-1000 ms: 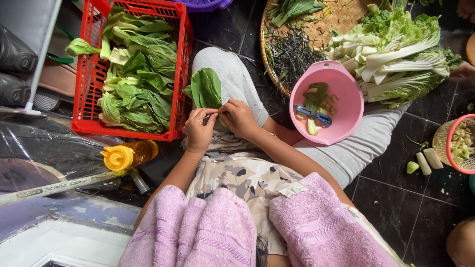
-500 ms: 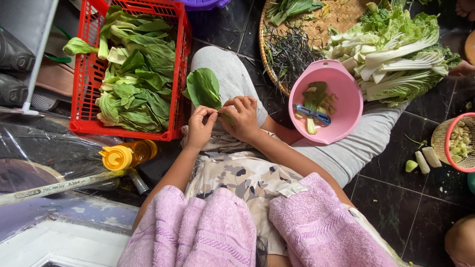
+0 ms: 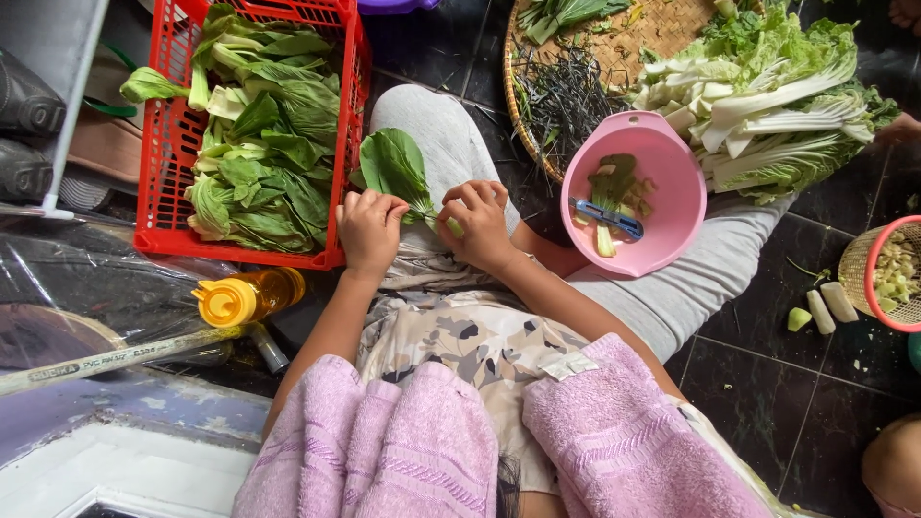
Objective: A person sits on the floor sorting and trimming leafy green vegetables with a small knife, placing the prepared pieces into a bowl.
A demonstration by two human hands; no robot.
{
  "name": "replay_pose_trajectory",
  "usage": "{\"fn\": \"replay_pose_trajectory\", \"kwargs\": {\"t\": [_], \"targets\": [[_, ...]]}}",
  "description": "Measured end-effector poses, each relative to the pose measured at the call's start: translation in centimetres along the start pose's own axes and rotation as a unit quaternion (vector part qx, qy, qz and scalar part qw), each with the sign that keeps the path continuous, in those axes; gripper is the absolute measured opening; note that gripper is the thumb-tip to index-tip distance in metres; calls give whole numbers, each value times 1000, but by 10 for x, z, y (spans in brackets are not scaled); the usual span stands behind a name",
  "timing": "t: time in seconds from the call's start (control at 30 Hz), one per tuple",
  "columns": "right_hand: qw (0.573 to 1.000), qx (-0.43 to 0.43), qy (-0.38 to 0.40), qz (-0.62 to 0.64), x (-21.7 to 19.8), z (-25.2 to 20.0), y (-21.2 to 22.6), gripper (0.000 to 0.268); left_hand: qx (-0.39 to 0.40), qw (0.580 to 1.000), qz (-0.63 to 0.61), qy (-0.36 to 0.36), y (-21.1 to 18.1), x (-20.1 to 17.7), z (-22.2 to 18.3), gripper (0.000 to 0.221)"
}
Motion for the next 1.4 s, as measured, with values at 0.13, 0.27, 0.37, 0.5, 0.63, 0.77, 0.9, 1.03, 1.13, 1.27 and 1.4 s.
{"fn": "replay_pose_trajectory", "kwargs": {"t": [0.13,0.27,0.37,0.5,0.63,0.77,0.9,1.03,1.13,1.27,1.4], "targets": [[982,104,95,129,12,-7,-20,13,6,1000,-18,10,-4,-4,3,19],[935,209,206,198,17,-10,-26,27,20,994,-104,30,-13,-17,8,12],[911,210,280,218,30,-17,-36,25,26,988,-153,9,-28,-33,14,9],[746,337,303,488,39,-34,-50,16,32,957,-267,-109,-43,-66,28,11],[661,420,204,588,10,-40,-99,14,32,942,-274,-192,-39,-73,30,13],[651,455,5,608,-11,-27,-211,7,5,949,-274,-159,-32,-58,29,8],[634,498,-181,562,-40,20,-285,20,-8,984,-175,0,-32,-29,24,15],[607,493,-273,561,13,29,-384,13,-3,981,-193,-17,-26,-41,39,15],[616,498,-327,516,35,46,-409,20,-12,979,-184,-87,4,-60,63,16],[623,521,-362,458,60,44,-397,16,-68,956,-225,-174,55,-75,85,12],[642,597,-295,379,105,22,-415,38,-100,963,-182,-174,105,-72,106,10]]}}
Point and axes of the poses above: each hand's wrist, its own z-axis towards the middle knuckle, its own x-axis out of the palm, y = z × x, the point moved 6 cm from there along z, towards the middle knuckle, and after that the axes turned 3 degrees about y, right-handed, at the moved point
